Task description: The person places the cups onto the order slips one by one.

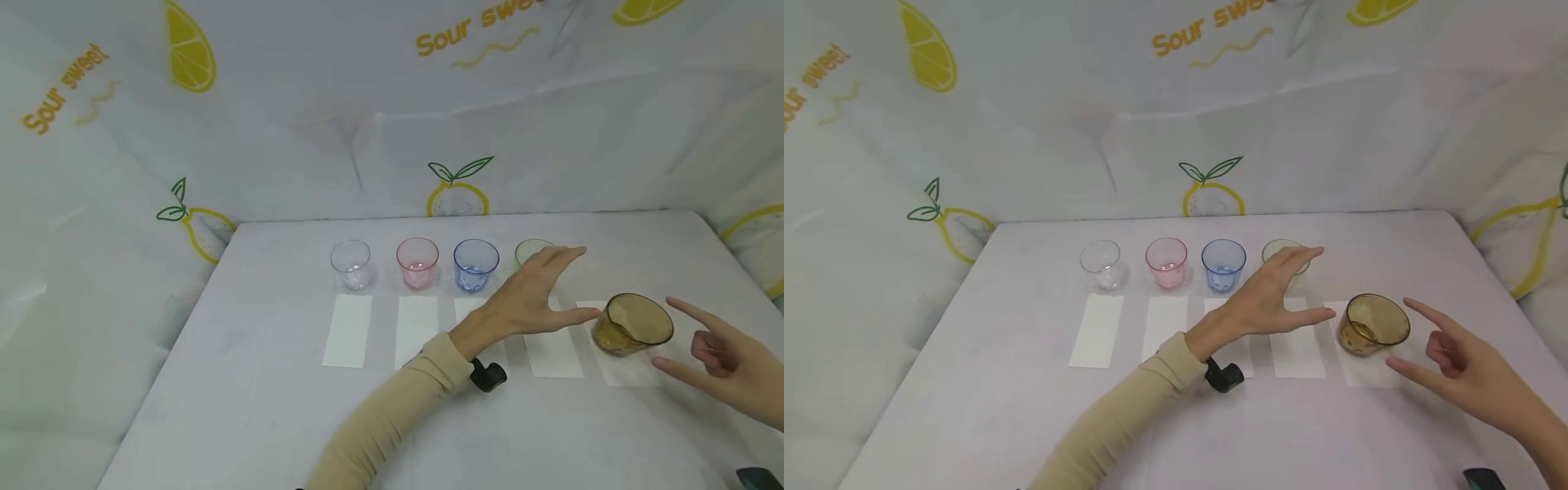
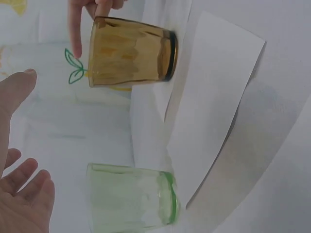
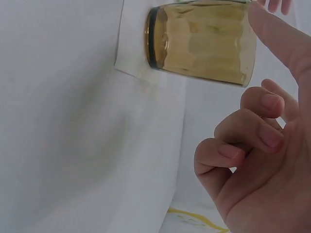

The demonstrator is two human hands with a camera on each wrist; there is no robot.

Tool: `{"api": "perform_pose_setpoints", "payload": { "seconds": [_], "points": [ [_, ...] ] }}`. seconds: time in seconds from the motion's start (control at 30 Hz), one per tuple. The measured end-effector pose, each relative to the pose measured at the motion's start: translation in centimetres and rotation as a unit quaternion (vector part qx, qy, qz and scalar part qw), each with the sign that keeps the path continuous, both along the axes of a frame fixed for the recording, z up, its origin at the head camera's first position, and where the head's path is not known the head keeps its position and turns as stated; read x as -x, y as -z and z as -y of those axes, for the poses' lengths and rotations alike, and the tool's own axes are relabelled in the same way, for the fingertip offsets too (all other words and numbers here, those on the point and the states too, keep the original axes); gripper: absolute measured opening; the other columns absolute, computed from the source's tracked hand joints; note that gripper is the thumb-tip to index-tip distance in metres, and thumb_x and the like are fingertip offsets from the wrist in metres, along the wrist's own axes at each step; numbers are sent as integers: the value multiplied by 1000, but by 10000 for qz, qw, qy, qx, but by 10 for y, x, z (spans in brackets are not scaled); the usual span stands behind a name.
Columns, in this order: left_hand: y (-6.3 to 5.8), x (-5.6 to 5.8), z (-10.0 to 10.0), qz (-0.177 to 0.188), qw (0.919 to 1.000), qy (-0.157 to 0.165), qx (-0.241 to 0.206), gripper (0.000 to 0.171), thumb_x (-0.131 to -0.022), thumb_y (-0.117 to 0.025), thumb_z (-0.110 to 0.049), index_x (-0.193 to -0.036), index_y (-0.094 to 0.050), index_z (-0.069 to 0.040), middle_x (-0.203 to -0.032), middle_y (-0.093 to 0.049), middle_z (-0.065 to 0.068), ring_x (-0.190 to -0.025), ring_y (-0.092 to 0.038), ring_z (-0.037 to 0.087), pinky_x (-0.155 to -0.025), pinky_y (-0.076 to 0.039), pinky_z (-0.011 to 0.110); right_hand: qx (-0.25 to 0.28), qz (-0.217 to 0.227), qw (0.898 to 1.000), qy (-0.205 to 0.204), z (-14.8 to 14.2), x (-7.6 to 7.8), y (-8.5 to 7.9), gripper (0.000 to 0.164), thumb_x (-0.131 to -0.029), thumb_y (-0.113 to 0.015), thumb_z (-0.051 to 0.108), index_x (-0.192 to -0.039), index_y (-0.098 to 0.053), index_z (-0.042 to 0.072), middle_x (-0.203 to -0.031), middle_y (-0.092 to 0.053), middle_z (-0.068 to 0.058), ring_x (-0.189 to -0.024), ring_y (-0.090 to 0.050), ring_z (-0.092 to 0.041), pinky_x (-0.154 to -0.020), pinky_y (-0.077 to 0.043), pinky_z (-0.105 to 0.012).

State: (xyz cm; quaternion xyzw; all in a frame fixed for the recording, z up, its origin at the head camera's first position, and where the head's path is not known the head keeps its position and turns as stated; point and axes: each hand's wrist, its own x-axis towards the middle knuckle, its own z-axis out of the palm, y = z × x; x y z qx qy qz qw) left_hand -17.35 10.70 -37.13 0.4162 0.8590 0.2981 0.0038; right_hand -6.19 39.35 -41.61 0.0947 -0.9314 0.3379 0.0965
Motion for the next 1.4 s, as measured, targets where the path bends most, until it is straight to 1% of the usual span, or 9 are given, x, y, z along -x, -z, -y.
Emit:
{"api": "perform_pose_setpoints", "payload": {
  "seconds": [0.13,0.3,0.47,0.6,0.7,0.93,1.07,1.2,1.4],
  "points": [
    [-5,6,5,29,10000,-60,-5,86,-92,-70,-52,-160,-32,-18,-161,-39,-2,-148,-38,7,-118,-33,13,197,-16,9998,-28,5,-1,-7,98,-80,-82,-4,-159,-35,28,-57,-26,3,-43,-25,-11,-46,-23,-25],
    [-10,14,14,-90,9997,-164,-128,85,-90,-74,-49,-158,-35,-16,-159,-42,2,-147,-41,11,-117,-36,17,396,7,9990,-221,18,1,-15,92,-79,-81,-8,-157,-41,19,-52,-24,-2,-41,-20,-20,-40,-22,-24],
    [-13,24,20,-180,9996,-196,-126,85,-90,-75,-47,-158,-36,-13,-160,-42,5,-147,-42,15,-115,-42,21,521,302,9972,-442,29,2,-20,86,-81,-78,-8,-156,-42,15,-52,-21,-5,-43,-20,-24,-38,-22,-23],
    [-16,34,23,-128,9994,-290,143,86,-90,-74,-50,-158,-36,-14,-161,-40,4,-148,-41,16,-114,-44,24,598,562,9948,-607,39,2,-22,82,-85,-77,-5,-155,-43,16,-53,-20,-6,-44,-21,-23,-39,-22,-25],
    [-17,41,26,-133,9986,-400,316,87,-89,-74,-51,-158,-36,-13,-161,-39,4,-148,-41,16,-115,-43,24,579,641,9932,-776,48,2,-23,80,-85,-78,-3,-154,-43,16,-53,-21,-6,-44,-19,-20,-41,-23,-24],
    [-16,56,33,-112,9978,-496,424,94,-85,-78,-53,-158,-36,-11,-161,-39,6,-149,-40,17,-120,-37,23,372,775,9915,-977,65,0,-22,82,-86,-79,3,-157,-40,18,-52,-22,-6,-50,-19,7,-40,-23,-22],
    [-14,60,33,-91,9973,-523,503,99,-83,-80,-56,-159,-35,-11,-161,-39,6,-149,-40,16,-119,-38,23,597,462,9875,-1384,73,1,-13,82,-81,-79,-5,-154,-43,11,-48,-25,-4,-44,-19,2,-39,-24,-16],
    [-12,62,30,23,9966,-571,601,103,-80,-81,-58,-160,-34,-13,-162,-37,5,-150,-39,15,-120,-38,23,580,299,9827,-1733,80,1,-2,85,-80,-79,-6,-155,-40,7,-47,-27,-1,-46,-19,7,-42,-27,-14],
    [-9,63,26,264,9940,-723,772,105,-78,-81,-62,-160,-34,-15,-163,-35,2,-150,-38,14,-120,-38,24,296,657,9852,-1553,85,2,10,81,-86,-79,4,-156,-38,12,-48,-28,2,-51,-22,13,-44,-30,-17]
  ]
}}
